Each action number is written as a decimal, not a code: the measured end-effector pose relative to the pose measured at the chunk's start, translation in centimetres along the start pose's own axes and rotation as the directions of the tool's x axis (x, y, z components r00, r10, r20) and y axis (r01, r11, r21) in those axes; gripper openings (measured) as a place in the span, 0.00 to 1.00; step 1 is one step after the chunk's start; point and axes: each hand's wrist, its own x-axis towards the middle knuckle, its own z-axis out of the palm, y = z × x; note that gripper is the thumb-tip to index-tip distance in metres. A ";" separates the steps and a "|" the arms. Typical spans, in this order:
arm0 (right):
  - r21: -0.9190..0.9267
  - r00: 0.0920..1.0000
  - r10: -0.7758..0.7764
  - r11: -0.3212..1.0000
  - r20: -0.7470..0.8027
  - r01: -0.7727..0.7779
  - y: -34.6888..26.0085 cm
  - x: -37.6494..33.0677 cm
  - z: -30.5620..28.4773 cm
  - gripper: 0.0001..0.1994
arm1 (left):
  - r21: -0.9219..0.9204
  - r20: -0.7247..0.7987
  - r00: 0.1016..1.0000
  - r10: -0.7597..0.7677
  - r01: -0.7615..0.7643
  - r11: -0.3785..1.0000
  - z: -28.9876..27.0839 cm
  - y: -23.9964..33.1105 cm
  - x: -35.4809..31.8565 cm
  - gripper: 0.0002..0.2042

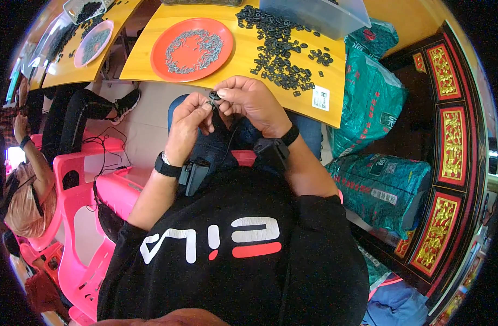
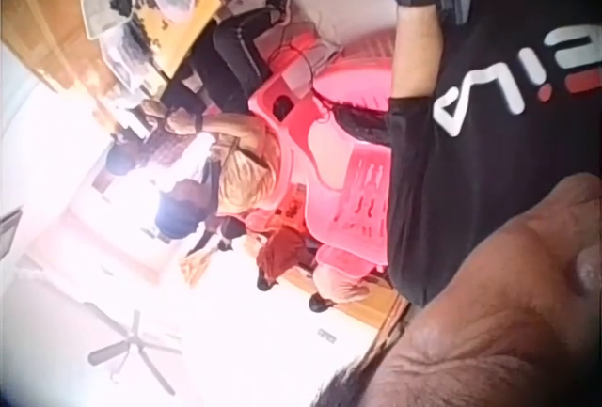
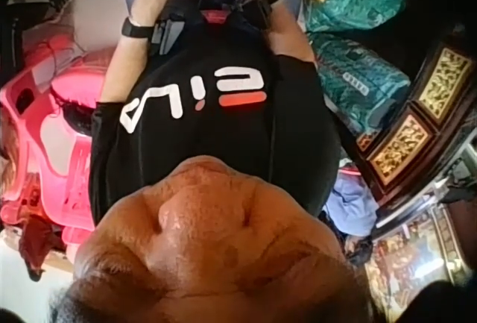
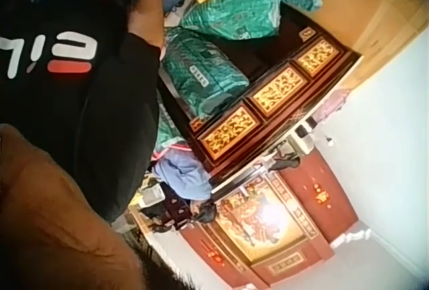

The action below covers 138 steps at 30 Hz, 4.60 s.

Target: Assembling small electrical connectors by inserting internal pins into black plastic housings.

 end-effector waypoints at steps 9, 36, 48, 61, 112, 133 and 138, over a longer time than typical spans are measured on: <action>-0.410 0.975 -0.218 0.894 -0.041 0.182 -0.6 -0.5 1.3 0.07 | 0.058 -0.025 1.000 -0.010 0.012 0.998 0.0 0.1 0.0 0.06; -0.516 0.914 -0.403 0.775 0.039 0.364 1.7 -0.2 2.6 0.11 | -0.043 -0.044 0.997 -0.057 0.055 0.998 -0.3 0.1 0.1 0.05; -0.299 0.987 -0.161 0.943 -0.019 0.148 -0.8 -1.3 3.0 0.14 | 0.127 -0.013 0.954 0.298 -0.294 0.947 -0.4 0.8 0.1 0.06; -0.246 0.986 -0.165 0.955 0.020 0.165 -2.0 -2.3 3.7 0.12 | 0.454 0.153 0.793 0.590 -0.586 0.671 -0.7 0.8 0.0 0.08; -0.291 0.974 -0.228 0.932 -0.002 0.218 -2.2 -3.1 4.3 0.16 | 0.580 0.126 0.738 0.663 -0.597 0.554 0.3 0.7 -0.6 0.13; -0.280 0.977 -0.212 0.940 -0.034 0.194 -2.0 -2.8 4.1 0.15 | 0.589 0.137 0.768 0.626 -0.571 0.572 0.2 0.9 -0.7 0.12; -0.374 0.968 -0.246 0.903 -0.043 0.213 -2.0 -3.0 4.3 0.14 | 0.611 0.133 0.770 0.624 -0.559 0.560 0.3 1.1 -0.7 0.11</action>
